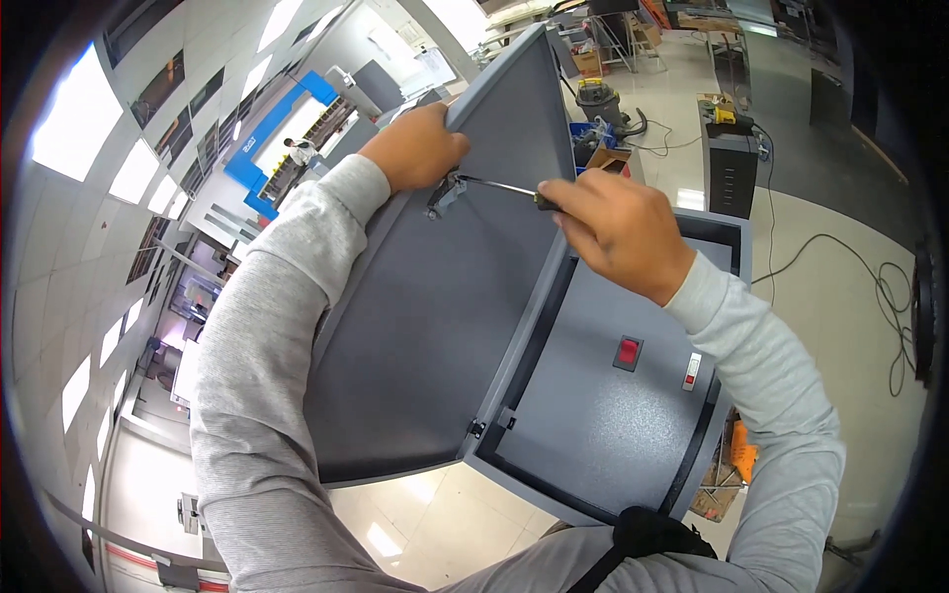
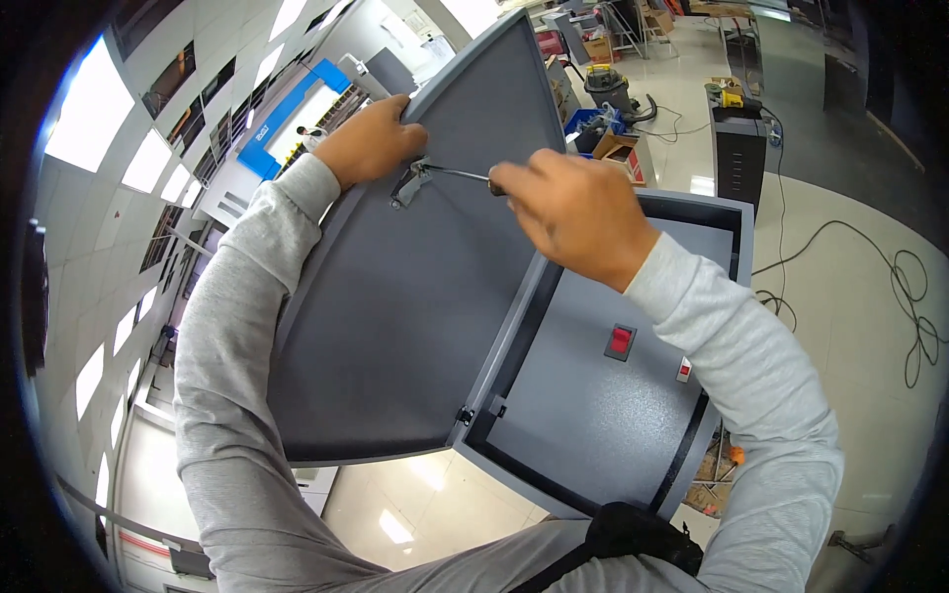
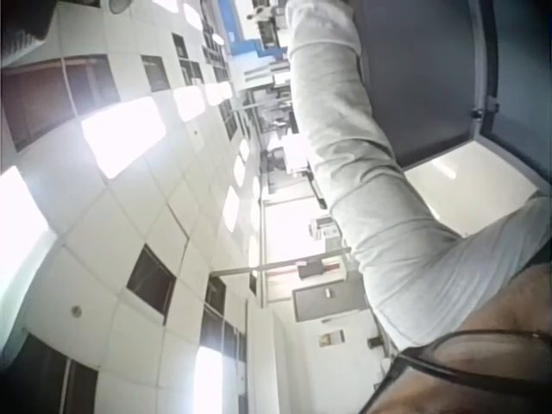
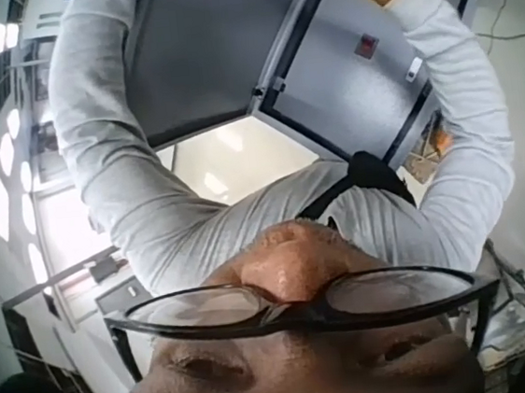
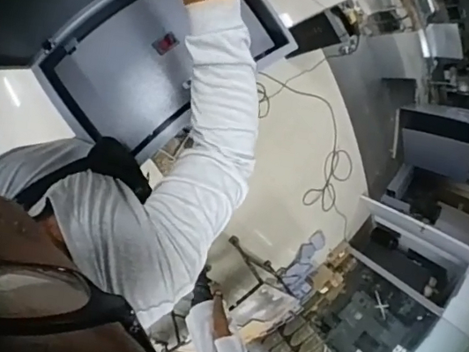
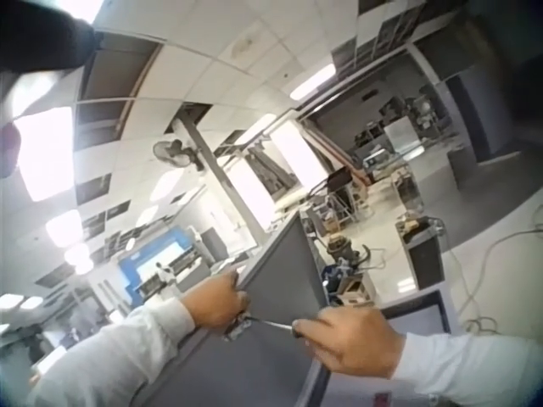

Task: The recorder uses a screwdriver to attach hardware components like latches and hinges to a metal enclosure door.

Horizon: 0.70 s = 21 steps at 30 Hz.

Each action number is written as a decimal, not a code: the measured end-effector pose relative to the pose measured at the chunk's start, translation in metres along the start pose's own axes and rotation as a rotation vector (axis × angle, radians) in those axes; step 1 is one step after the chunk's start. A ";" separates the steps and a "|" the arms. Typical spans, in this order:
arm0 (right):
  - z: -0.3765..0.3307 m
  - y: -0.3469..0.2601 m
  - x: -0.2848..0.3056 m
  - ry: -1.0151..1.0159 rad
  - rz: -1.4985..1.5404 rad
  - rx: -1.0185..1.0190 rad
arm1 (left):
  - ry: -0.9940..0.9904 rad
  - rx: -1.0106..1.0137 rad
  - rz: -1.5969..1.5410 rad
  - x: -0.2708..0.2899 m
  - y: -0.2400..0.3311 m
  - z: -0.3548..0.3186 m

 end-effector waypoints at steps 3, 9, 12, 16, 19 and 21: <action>-0.008 0.039 -0.028 0.013 0.844 -0.624 | -0.029 0.031 -0.001 -0.001 -0.006 0.002; 0.011 0.039 -0.015 -0.239 0.285 -0.286 | 0.055 -0.028 -0.028 0.003 -0.005 0.006; -0.002 0.056 -0.029 -0.173 0.823 -0.648 | 0.012 -0.013 0.025 0.000 0.002 0.009; -0.016 0.056 -0.032 -0.149 0.817 -0.696 | 0.016 -0.078 0.034 -0.001 0.008 0.014; -0.034 0.038 -0.016 -0.183 0.760 -0.829 | 0.018 -0.067 0.000 -0.008 0.001 0.019; -0.071 0.004 -0.004 -0.106 0.974 -1.012 | -0.037 0.001 -0.003 -0.011 0.009 0.015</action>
Point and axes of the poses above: each hand's wrist, its own z-axis towards the middle knuckle, its own x-axis out of the back of the hand, y = z × x, the point moved 8 cm from there along z, towards the middle knuckle, and after that the axes turned 6 degrees about x, right-handed, at the moved point
